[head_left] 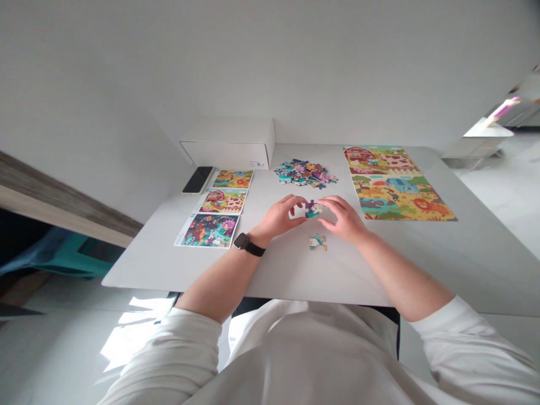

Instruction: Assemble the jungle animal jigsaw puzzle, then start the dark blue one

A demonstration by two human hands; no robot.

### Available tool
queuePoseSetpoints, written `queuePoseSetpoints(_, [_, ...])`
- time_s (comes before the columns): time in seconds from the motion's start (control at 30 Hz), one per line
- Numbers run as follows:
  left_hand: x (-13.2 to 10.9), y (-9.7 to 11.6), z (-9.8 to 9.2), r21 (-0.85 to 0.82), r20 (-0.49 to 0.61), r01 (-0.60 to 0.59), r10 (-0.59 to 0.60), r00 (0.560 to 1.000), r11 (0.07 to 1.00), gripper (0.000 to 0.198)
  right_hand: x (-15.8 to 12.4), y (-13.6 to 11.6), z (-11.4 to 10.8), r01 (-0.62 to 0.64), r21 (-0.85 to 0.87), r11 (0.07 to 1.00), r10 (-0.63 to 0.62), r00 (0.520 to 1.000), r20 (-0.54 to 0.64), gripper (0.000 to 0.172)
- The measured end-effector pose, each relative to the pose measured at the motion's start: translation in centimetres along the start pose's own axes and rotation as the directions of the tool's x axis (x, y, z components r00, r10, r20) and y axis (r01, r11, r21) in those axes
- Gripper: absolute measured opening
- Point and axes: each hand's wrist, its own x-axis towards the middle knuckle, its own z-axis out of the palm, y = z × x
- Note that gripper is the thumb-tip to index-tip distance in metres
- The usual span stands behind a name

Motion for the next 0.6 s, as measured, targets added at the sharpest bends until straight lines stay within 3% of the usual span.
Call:
queuePoseSetpoints(0.3, [0.03, -0.03, 0.02, 0.024, 0.026, 0.019, -0.019, 0.999, 1.000, 0.042, 0.07, -0.27, -0.11, -0.029, 0.008, 1.000, 0.029, 1.000, 0.010, 0.049])
queuePoseSetpoints(0.5, [-0.08, 0.08, 0.03, 0.067, 0.003, -0.098, 0.098, 0.995, 0.993, 0.054, -0.02, -0.08, 0.06, -0.015, 0.007, 1.000, 0.015, 1.000, 0.011, 0.050])
queuePoseSetpoints(0.6, [0.02, 0.34, 0.29, 0.100, -0.011, -0.173, 0.175, 0.984, 0.980, 0.053, -0.07, 0.21, 0.44, 0.058, 0.032, 0.998, -0.057, 0.998, -0.029, 0.053])
